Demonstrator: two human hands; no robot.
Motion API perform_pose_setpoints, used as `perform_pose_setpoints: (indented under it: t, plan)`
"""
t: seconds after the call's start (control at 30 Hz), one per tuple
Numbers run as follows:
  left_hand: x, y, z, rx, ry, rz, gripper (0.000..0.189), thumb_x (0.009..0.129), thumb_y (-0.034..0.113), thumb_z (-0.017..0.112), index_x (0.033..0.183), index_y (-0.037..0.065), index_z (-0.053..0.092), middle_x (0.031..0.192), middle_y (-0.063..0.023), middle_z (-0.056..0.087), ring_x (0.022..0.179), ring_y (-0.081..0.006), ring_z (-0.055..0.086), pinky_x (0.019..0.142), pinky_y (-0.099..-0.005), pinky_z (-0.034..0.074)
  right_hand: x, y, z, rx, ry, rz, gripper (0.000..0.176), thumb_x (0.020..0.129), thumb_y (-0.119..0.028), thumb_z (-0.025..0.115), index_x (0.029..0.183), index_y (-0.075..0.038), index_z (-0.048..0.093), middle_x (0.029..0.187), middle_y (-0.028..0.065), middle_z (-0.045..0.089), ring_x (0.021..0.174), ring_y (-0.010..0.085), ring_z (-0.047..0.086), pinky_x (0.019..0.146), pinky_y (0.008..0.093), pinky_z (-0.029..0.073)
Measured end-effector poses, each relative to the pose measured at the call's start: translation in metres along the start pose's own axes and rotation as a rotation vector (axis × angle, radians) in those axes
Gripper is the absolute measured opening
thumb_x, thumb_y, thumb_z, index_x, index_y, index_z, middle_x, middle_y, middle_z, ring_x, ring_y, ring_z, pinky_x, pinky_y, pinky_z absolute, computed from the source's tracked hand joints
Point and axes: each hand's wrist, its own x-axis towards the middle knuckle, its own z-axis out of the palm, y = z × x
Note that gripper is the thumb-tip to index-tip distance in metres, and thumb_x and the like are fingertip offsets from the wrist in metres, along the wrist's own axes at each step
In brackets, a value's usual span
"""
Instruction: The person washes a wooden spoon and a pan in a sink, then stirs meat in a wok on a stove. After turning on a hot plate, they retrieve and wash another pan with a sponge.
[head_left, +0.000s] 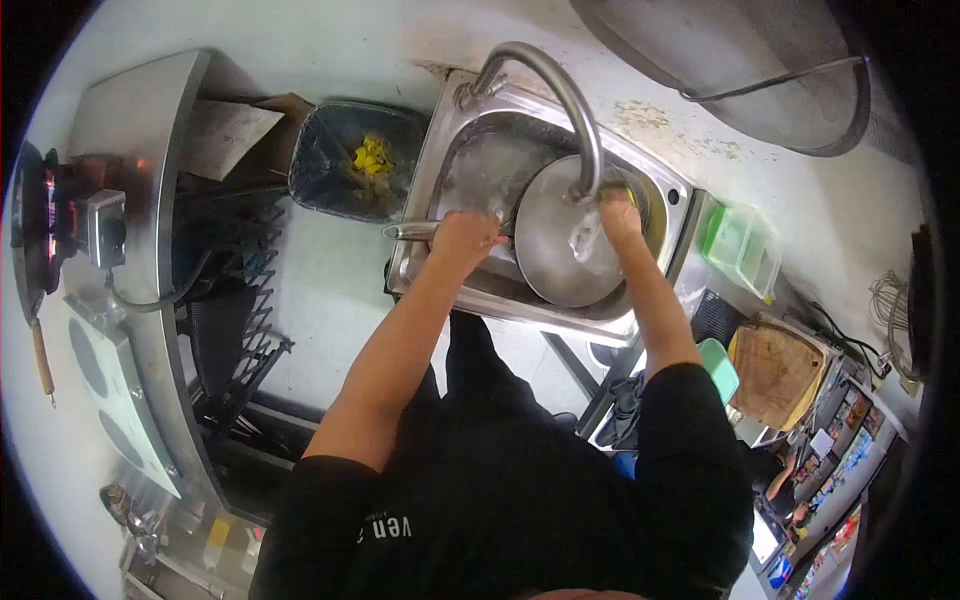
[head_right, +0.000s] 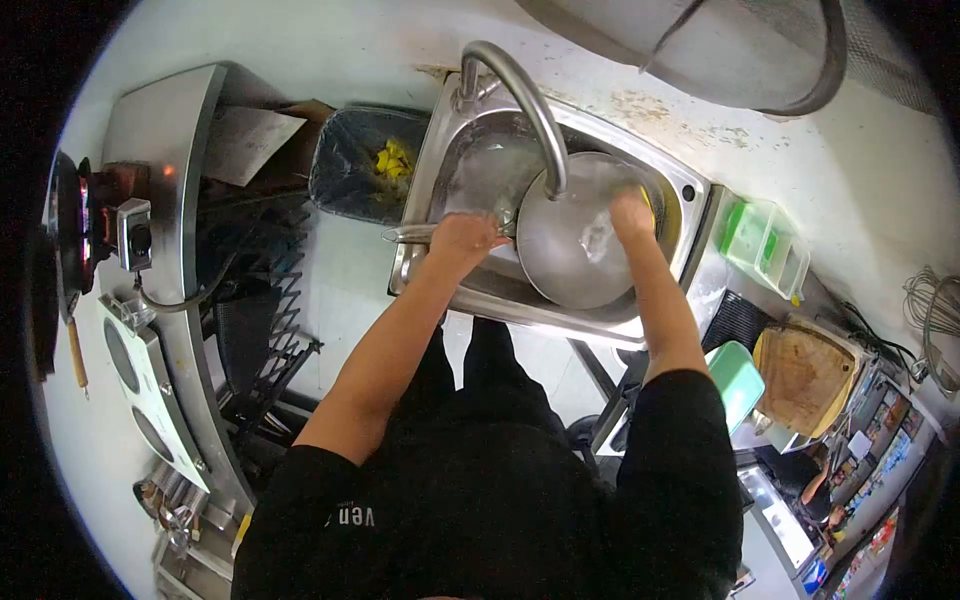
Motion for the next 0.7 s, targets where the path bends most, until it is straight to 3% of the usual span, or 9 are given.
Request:
perform_pose_setpoints:
  t: [0.03, 0.13, 0.27, 0.4, 0.47, 0.53, 0.6, 0.67, 0.7]
  plan:
    - [0.002, -0.001, -0.006, 0.023, 0.032, -0.001, 0.04, 0.08, 0.049, 0.052, 0.081, 0.011, 0.061, 0.073, -0.0032, 0.065, 0.069, -0.0186, 0.065, 0.061, -0.0352, 0.049, -0.021, -0.005, 0.01, -0.059, 0.201, 0.007, 0.017, 0.079, -0.015, 0.053, 0.076, -0.008, 0.068, 0.087, 0.0116, 0.065, 0.082, 0.0244, 0.064, 0.065, 0.0356, 0.054]
    - [0.005, -0.002, -0.013, 0.019, 0.01, -0.01, 0.039, 0.081, 0.049, 0.051, 0.082, 0.012, 0.062, 0.076, -0.0027, 0.065, 0.073, -0.0178, 0.065, 0.062, -0.0351, 0.049, -0.046, -0.007, 0.023, -0.1, 0.163, 0.012, 0.016, 0.079, -0.014, 0.053, 0.077, -0.009, 0.068, 0.085, 0.0115, 0.066, 0.078, 0.0234, 0.065, 0.064, 0.0358, 0.053]
    - [0.003, -0.003, -0.022, -0.011, -0.067, -0.008, 0.038, 0.082, 0.047, 0.051, 0.086, 0.011, 0.061, 0.08, -0.0023, 0.065, 0.078, -0.0185, 0.065, 0.066, -0.0362, 0.049, 0.005, -0.005, -0.013, -0.05, 0.105, 0.062, 0.016, 0.078, -0.012, 0.054, 0.079, -0.008, 0.069, 0.084, 0.0122, 0.065, 0.079, 0.0233, 0.065, 0.065, 0.0359, 0.054]
    - [0.006, -0.003, -0.022, -0.031, -0.114, -0.037, 0.037, 0.081, 0.045, 0.053, 0.088, 0.01, 0.061, 0.081, -0.0039, 0.066, 0.078, -0.0201, 0.065, 0.067, -0.0366, 0.049, -0.047, -0.018, 0.047, -0.31, 0.248, 0.057, 0.014, 0.077, -0.011, 0.054, 0.077, -0.008, 0.068, 0.082, 0.012, 0.065, 0.075, 0.0228, 0.065, 0.061, 0.0321, 0.053]
    - [0.007, -0.004, -0.017, -0.074, -0.073, -0.031, 0.037, 0.08, 0.044, 0.055, 0.088, 0.009, 0.061, 0.079, -0.0048, 0.066, 0.077, -0.0212, 0.065, 0.065, -0.0366, 0.049, -0.042, -0.012, 0.034, -0.274, 0.136, 0.107, 0.012, 0.075, -0.011, 0.055, 0.076, -0.009, 0.068, 0.08, 0.0116, 0.065, 0.075, 0.0226, 0.065, 0.06, 0.0307, 0.053]
    - [0.007, -0.004, -0.011, -0.071, -0.036, -0.008, 0.037, 0.079, 0.044, 0.056, 0.088, 0.008, 0.06, 0.078, -0.0048, 0.066, 0.076, -0.0211, 0.065, 0.064, -0.0366, 0.049, -0.01, -0.005, -0.02, -0.007, 0.082, 0.12, 0.012, 0.076, -0.01, 0.055, 0.077, -0.01, 0.067, 0.083, 0.0111, 0.065, 0.075, 0.0219, 0.065, 0.058, 0.03, 0.053]
    - [0.004, -0.006, -0.006, -0.068, -0.013, 0.01, 0.038, 0.079, 0.044, 0.056, 0.089, 0.008, 0.06, 0.077, -0.0048, 0.066, 0.075, -0.021, 0.065, 0.063, -0.0366, 0.049, -0.008, -0.007, -0.022, -0.175, 0.006, -0.024, 0.014, 0.078, -0.01, 0.053, 0.079, -0.009, 0.067, 0.087, 0.0115, 0.065, 0.079, 0.0227, 0.064, 0.064, 0.0303, 0.053]
    - [0.006, -0.007, -0.007, -0.036, 0.009, 0.022, 0.038, 0.079, 0.045, 0.056, 0.088, 0.008, 0.06, 0.074, -0.0038, 0.065, 0.072, -0.0198, 0.065, 0.062, -0.0362, 0.049, -0.033, -0.012, 0.007, -0.013, 0.115, 0.128, 0.015, 0.079, -0.01, 0.052, 0.08, -0.009, 0.067, 0.089, 0.0116, 0.065, 0.083, 0.0235, 0.064, 0.072, 0.0325, 0.051]
    - [0.004, -0.008, -0.01, -0.034, 0.006, 0.034, 0.038, 0.079, 0.045, 0.056, 0.088, 0.008, 0.06, 0.074, -0.0038, 0.065, 0.072, -0.0198, 0.065, 0.062, -0.0362, 0.049, -0.05, -0.023, 0.024, -0.05, 0.035, 0.199, 0.016, 0.079, -0.012, 0.052, 0.082, -0.009, 0.067, 0.087, 0.0111, 0.065, 0.086, 0.0243, 0.063, 0.078, 0.034, 0.049]
